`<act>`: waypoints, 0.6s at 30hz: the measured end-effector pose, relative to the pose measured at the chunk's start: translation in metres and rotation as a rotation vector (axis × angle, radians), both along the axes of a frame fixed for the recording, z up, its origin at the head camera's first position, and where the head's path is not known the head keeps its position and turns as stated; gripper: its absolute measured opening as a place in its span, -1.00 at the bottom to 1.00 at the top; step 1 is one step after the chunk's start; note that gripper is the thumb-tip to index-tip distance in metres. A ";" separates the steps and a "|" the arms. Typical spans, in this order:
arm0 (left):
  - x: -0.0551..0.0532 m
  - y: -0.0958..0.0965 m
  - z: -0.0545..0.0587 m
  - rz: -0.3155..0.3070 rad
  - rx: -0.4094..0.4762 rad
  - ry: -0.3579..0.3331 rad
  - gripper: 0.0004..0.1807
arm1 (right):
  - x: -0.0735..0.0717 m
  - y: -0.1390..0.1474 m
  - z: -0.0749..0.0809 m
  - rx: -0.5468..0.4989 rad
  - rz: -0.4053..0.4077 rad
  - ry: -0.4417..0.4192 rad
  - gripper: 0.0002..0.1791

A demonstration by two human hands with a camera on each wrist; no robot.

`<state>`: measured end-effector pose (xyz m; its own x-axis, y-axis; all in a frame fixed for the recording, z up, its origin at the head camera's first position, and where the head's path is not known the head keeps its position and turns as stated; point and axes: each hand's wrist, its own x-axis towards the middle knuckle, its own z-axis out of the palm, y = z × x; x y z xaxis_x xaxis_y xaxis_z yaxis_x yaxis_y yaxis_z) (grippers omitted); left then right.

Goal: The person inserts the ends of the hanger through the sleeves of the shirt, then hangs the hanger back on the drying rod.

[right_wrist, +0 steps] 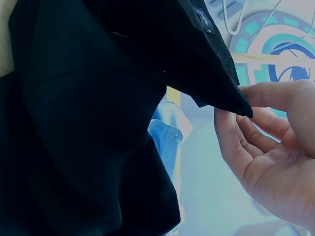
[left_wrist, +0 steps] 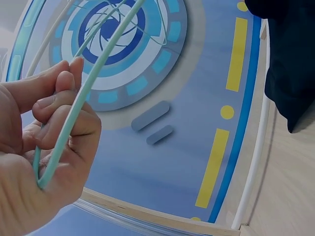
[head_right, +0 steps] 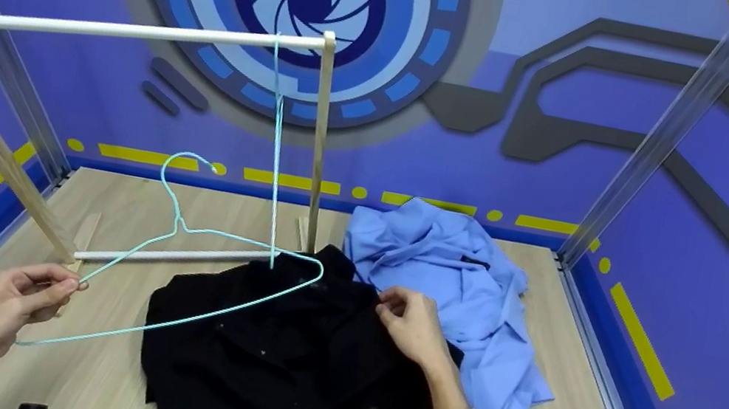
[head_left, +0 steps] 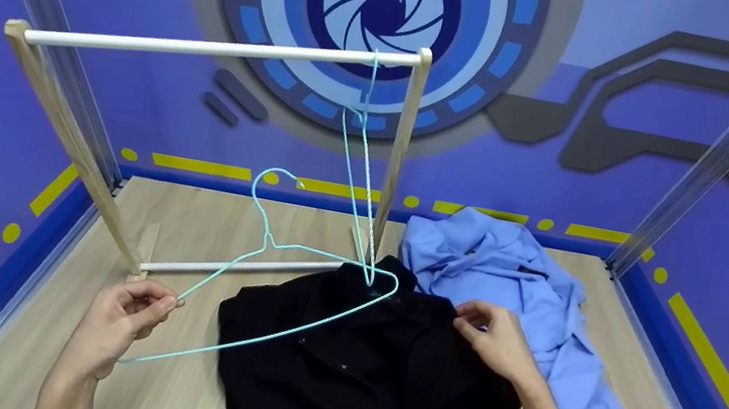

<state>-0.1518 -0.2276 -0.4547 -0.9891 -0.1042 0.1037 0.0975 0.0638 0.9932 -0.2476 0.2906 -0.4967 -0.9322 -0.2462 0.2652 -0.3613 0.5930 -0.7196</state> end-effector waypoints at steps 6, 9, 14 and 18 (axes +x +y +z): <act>-0.001 -0.001 -0.003 -0.045 -0.003 -0.047 -0.89 | -0.001 0.000 0.000 0.002 0.001 0.007 -0.93; -0.001 -0.001 -0.004 -0.068 -0.023 -0.065 -0.86 | 0.000 0.000 0.002 -0.002 0.000 0.001 -0.93; -0.002 -0.002 -0.006 -0.112 -0.057 -0.080 -0.83 | 0.001 -0.001 0.004 -0.004 -0.015 -0.019 -0.92; -0.003 -0.002 -0.008 -0.165 -0.066 -0.073 -0.84 | 0.001 -0.002 0.004 -0.001 -0.016 -0.017 -0.91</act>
<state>-0.1549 -0.2301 -0.4626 -0.9974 0.0650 0.0325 0.0401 0.1178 0.9922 -0.2468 0.2890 -0.4931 -0.9403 -0.2309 0.2499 -0.3397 0.5977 -0.7262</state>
